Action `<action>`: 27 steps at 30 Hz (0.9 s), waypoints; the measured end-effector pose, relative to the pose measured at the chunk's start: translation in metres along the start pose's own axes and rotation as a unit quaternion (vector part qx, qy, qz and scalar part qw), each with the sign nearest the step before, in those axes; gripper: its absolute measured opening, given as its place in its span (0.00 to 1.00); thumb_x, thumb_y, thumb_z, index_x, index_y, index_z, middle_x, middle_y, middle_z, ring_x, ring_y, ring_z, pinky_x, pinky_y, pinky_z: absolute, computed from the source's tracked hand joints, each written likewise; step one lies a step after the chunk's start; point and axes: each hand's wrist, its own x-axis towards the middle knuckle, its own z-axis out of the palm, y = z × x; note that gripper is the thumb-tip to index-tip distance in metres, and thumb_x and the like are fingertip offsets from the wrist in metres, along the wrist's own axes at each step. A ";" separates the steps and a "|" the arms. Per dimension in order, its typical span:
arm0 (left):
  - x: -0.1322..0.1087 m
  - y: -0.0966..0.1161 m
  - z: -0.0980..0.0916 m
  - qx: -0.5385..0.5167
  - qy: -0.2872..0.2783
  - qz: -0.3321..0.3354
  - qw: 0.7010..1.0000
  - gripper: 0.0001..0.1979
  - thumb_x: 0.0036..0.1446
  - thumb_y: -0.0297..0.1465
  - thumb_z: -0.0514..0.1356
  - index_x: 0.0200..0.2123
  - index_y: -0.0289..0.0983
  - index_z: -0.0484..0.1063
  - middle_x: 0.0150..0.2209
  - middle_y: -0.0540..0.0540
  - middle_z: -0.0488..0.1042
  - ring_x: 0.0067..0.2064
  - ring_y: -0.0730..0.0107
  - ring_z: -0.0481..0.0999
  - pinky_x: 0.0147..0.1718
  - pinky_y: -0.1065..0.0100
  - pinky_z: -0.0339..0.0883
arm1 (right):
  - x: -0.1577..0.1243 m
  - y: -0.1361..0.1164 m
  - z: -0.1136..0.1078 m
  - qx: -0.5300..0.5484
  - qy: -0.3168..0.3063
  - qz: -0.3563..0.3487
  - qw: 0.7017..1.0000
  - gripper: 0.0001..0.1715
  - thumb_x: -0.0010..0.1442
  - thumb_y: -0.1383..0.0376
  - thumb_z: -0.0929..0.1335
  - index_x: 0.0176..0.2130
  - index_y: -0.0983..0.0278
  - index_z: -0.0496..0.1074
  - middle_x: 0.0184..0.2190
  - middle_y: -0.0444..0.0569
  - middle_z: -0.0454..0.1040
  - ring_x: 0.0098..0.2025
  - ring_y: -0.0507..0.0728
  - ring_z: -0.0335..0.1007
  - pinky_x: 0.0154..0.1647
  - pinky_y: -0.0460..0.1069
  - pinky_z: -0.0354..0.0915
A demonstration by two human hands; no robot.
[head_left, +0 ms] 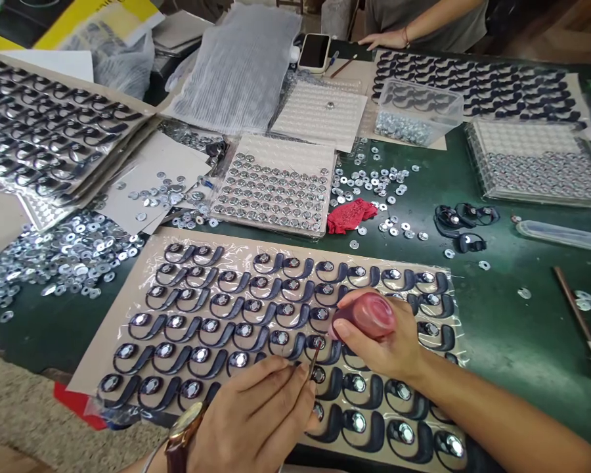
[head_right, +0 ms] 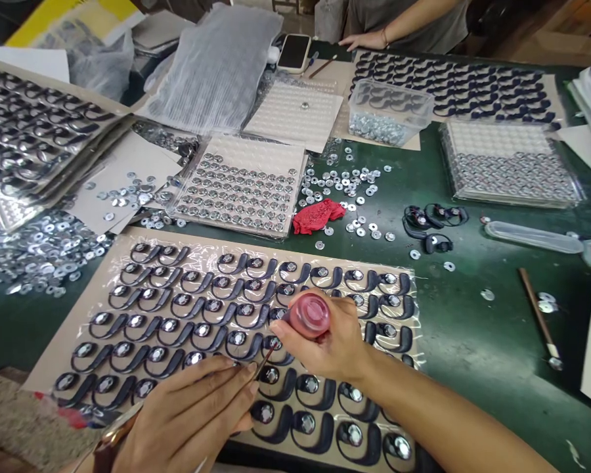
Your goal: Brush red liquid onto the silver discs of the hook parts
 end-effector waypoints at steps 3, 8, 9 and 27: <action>-0.002 -0.001 0.001 -0.002 -0.004 0.000 1.000 0.12 0.59 0.25 0.57 0.46 0.26 0.71 0.46 0.38 0.75 0.51 0.60 0.73 0.52 0.59 0.67 | 0.001 0.000 0.000 0.003 -0.008 0.004 1.000 0.09 0.55 0.61 0.69 0.34 0.65 0.69 0.19 0.44 0.73 0.20 0.53 0.70 0.24 0.47 0.69; -0.003 -0.002 0.003 -0.020 0.004 -0.015 1.000 0.14 0.56 0.24 0.61 0.46 0.27 0.71 0.46 0.39 0.75 0.50 0.61 0.74 0.53 0.59 0.67 | 0.001 0.000 -0.001 -0.005 -0.026 0.010 1.000 0.08 0.56 0.61 0.68 0.33 0.64 0.68 0.17 0.43 0.72 0.19 0.53 0.69 0.23 0.47 0.68; -0.003 -0.002 0.003 -0.026 0.003 -0.020 0.999 0.14 0.56 0.24 0.60 0.46 0.27 0.71 0.46 0.40 0.75 0.50 0.62 0.74 0.53 0.59 0.67 | 0.001 0.000 -0.002 -0.005 -0.026 0.012 1.000 0.08 0.56 0.61 0.68 0.33 0.64 0.68 0.17 0.43 0.71 0.19 0.53 0.69 0.22 0.47 0.68; 0.011 -0.022 -0.009 -0.211 0.037 -0.135 0.967 0.16 0.54 0.18 0.56 0.46 0.33 0.70 0.40 0.42 0.78 0.40 0.68 0.78 0.47 0.61 0.70 | -0.001 0.003 0.004 0.042 -0.022 -0.051 0.998 0.08 0.53 0.63 0.71 0.32 0.63 0.68 0.24 0.44 0.75 0.21 0.51 0.71 0.22 0.46 0.68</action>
